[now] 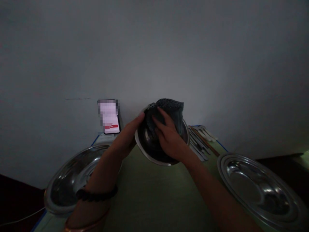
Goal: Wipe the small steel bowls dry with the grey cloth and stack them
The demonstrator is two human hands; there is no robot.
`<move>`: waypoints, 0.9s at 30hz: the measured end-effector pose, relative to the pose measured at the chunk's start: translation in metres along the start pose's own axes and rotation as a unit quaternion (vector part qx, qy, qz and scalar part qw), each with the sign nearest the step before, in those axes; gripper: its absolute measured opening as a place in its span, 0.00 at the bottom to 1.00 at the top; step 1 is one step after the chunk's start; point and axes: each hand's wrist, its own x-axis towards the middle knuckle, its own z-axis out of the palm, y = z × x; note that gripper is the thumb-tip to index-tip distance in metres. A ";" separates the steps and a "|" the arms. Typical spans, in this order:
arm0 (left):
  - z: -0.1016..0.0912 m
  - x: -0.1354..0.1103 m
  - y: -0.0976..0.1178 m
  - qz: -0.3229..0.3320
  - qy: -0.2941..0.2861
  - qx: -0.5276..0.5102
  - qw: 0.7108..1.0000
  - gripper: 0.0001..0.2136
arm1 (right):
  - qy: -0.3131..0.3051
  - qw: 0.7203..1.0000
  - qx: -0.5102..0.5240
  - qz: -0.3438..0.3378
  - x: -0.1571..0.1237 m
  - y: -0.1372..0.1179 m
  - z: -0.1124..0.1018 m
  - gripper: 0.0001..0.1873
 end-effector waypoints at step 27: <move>0.013 -0.003 0.002 0.046 0.010 0.130 0.990 0.25 | -0.020 0.984 -0.172 -0.042 0.000 0.045 -0.009 0.29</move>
